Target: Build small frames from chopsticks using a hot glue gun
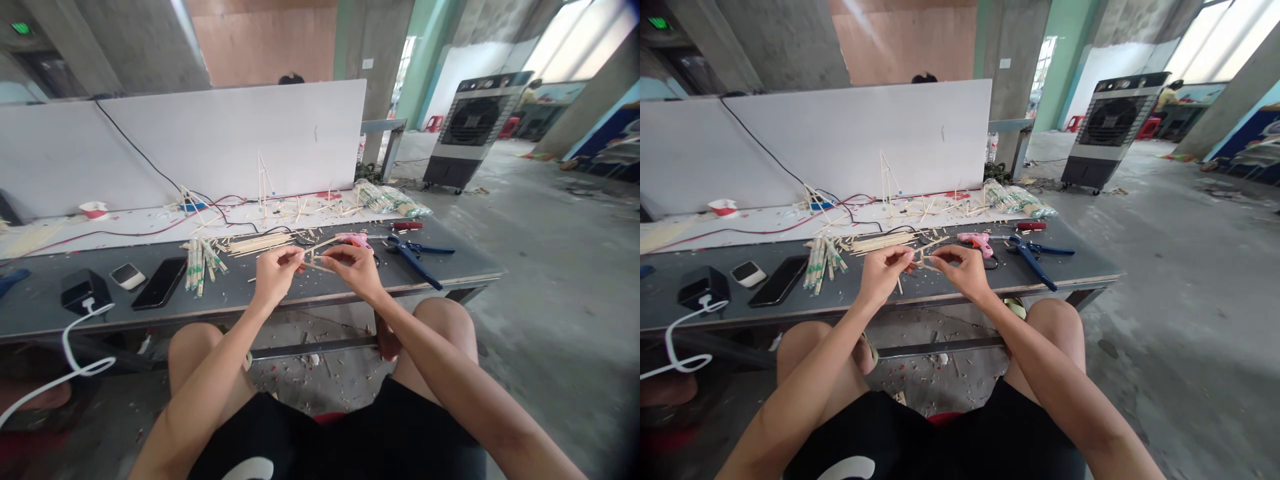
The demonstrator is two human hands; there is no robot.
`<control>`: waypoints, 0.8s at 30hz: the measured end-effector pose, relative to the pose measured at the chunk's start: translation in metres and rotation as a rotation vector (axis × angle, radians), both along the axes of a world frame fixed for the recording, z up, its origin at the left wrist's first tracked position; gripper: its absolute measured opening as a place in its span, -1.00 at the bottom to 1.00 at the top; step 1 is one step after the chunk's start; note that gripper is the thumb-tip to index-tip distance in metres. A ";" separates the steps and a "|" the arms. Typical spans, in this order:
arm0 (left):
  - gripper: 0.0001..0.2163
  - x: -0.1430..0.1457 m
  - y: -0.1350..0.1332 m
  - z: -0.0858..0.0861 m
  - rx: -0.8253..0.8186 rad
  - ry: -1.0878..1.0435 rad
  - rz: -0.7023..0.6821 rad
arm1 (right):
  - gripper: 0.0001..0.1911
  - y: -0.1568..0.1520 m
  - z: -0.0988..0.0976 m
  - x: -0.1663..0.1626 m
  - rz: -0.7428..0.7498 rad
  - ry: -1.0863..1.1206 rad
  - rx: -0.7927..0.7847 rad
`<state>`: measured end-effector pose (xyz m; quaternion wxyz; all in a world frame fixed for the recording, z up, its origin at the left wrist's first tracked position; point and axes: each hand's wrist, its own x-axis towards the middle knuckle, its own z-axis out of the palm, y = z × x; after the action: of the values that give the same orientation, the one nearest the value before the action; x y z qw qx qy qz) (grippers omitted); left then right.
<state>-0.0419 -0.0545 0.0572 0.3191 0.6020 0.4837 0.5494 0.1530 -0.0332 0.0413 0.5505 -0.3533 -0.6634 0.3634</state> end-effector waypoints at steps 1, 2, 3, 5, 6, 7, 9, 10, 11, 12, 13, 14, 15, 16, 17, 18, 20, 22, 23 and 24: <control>-0.78 0.000 -0.001 0.001 0.003 0.003 -0.007 | -0.81 0.000 0.001 0.000 -0.001 0.002 -0.001; -0.78 0.000 -0.001 0.001 0.008 0.008 -0.014 | -0.81 -0.001 0.001 0.000 -0.004 0.006 -0.005; -0.78 0.001 -0.002 0.001 0.015 0.014 -0.021 | -0.81 -0.001 0.001 -0.001 -0.010 0.010 -0.011; -0.78 0.000 -0.002 0.002 0.029 0.020 -0.031 | -0.82 -0.002 0.002 -0.001 -0.021 0.012 -0.020; -0.78 0.000 -0.002 0.001 0.033 0.020 -0.036 | -0.82 -0.002 0.002 -0.001 -0.026 0.012 -0.022; -0.78 0.000 -0.002 0.001 0.036 0.018 -0.041 | -0.82 -0.002 0.001 -0.001 -0.030 0.013 -0.024; -0.78 -0.001 -0.001 0.000 0.040 0.014 -0.047 | -0.82 -0.001 0.000 -0.001 -0.031 0.017 -0.035; -0.77 -0.001 0.000 -0.001 0.041 0.014 -0.049 | -0.82 -0.001 0.000 -0.002 -0.030 0.021 -0.041; -0.77 -0.001 0.000 -0.002 0.042 0.014 -0.049 | -0.82 -0.001 0.000 -0.002 -0.028 0.025 -0.046; -0.77 -0.001 0.001 -0.002 0.042 0.014 -0.048 | -0.82 -0.001 -0.001 -0.002 -0.028 0.028 -0.050; -0.77 -0.001 0.001 -0.002 0.042 0.013 -0.047 | -0.81 -0.001 0.000 -0.003 -0.028 0.031 -0.051; -0.77 -0.001 0.001 -0.002 0.041 0.012 -0.046 | -0.81 -0.001 0.000 -0.003 -0.029 0.033 -0.052; -0.77 -0.001 0.001 -0.002 0.038 0.009 -0.046 | -0.81 -0.001 0.000 -0.003 -0.031 0.034 -0.053; -0.77 -0.001 0.001 -0.002 0.036 0.006 -0.046 | -0.81 -0.001 0.000 -0.004 -0.034 0.033 -0.055; -0.77 -0.001 0.001 -0.002 0.032 0.002 -0.045 | -0.81 -0.001 0.000 -0.004 -0.036 0.030 -0.055; -0.77 -0.001 0.001 -0.002 0.030 0.000 -0.044 | -0.81 -0.001 0.000 -0.004 -0.039 0.026 -0.054; -0.77 -0.001 0.001 -0.002 0.028 -0.006 -0.042 | -0.81 -0.002 0.000 -0.003 -0.044 0.016 -0.044; -0.77 -0.001 0.001 -0.002 0.029 -0.010 -0.042 | -0.81 -0.001 0.000 -0.003 -0.044 0.010 -0.035; -0.77 -0.001 0.001 -0.002 0.030 -0.011 -0.044 | -0.82 -0.001 -0.001 -0.003 -0.041 0.011 -0.035; -0.77 -0.001 0.001 -0.003 0.031 -0.012 -0.044 | -0.82 -0.001 -0.001 -0.003 -0.037 0.015 -0.038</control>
<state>-0.0429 -0.0531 0.0546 0.3244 0.6143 0.4597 0.5532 0.1499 -0.0339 0.0401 0.5552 -0.3732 -0.6455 0.3686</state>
